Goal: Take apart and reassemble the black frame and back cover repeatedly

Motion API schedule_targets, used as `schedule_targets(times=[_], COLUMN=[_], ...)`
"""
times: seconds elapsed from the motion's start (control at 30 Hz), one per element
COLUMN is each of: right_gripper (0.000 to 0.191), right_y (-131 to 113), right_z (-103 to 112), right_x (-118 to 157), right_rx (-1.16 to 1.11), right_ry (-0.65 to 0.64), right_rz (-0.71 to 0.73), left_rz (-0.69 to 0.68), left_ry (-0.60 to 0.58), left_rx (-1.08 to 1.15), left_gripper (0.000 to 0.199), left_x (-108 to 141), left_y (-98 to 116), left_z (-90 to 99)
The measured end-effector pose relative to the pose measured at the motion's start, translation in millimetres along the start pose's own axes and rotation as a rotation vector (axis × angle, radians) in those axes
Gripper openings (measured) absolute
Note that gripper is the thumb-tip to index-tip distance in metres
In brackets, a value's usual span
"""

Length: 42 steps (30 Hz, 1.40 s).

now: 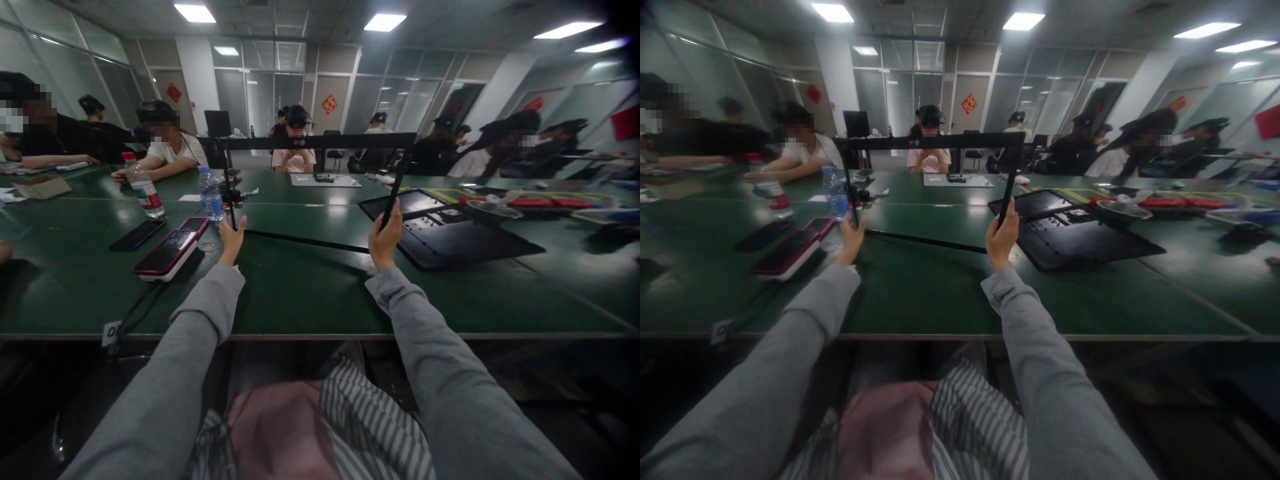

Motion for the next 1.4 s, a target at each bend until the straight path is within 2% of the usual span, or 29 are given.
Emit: schedule_targets(times=[0.1,0.2,0.27,0.43,0.63,0.73,0.87,1.03,1.27,1.4], right_gripper=[0.064,0.064,0.065,0.069,0.051,0.047,0.049,0.051,0.051,0.054], right_y=[12,28,40,73,96,106,113,113,115,116], right_z=[-1,-5,-12,-38,-52,-56,-56,-52,-51,-53], right_x=[3,7,11,23,26,28,32,34,32,33], right_rx=[-0.019,-0.023,-0.028,-0.043,-0.018,0.063,0.174,0.211,0.134,0.135], right_ry=[0.007,-0.017,-0.080,-0.292,-0.376,-0.428,-0.495,-0.492,-0.428,-0.444], right_rz=[-0.045,-0.109,-0.159,-0.303,-0.312,-0.345,-0.380,-0.403,-0.405,-0.393], left_rz=[-0.007,0.036,0.055,0.083,0.053,0.057,0.050,-0.016,-0.060,-0.067], left_ry=[-0.023,-0.041,-0.077,-0.113,-0.039,-0.107,-0.234,-0.182,-0.198,-0.206], left_rx=[0.036,0.043,0.026,0.047,-0.123,-0.245,-0.412,-0.503,-0.681,-0.708], left_gripper=[0.059,0.041,0.030,0.031,0.029,0.028,0.027,0.038,0.041,0.044], left_x=[-3,-9,-11,-9,-9,-9,-5,1,5,4], left_y=[-3,-15,-22,-23,-24,-28,-29,-24,-22,-21], left_z=[-1.8,-4.6,-8.0,-9.5,-0.1,-1.4,-5.2,0.0,2.7,1.5])
Point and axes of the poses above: each hand's wrist, its own x-axis away from the middle knuckle, its own z-axis out of the back of the hand, y = z × x, the point moved 6 cm from there along -x, towards the middle knuckle, and after that the axes turned 13 degrees about -x, right-handed, at the moved point
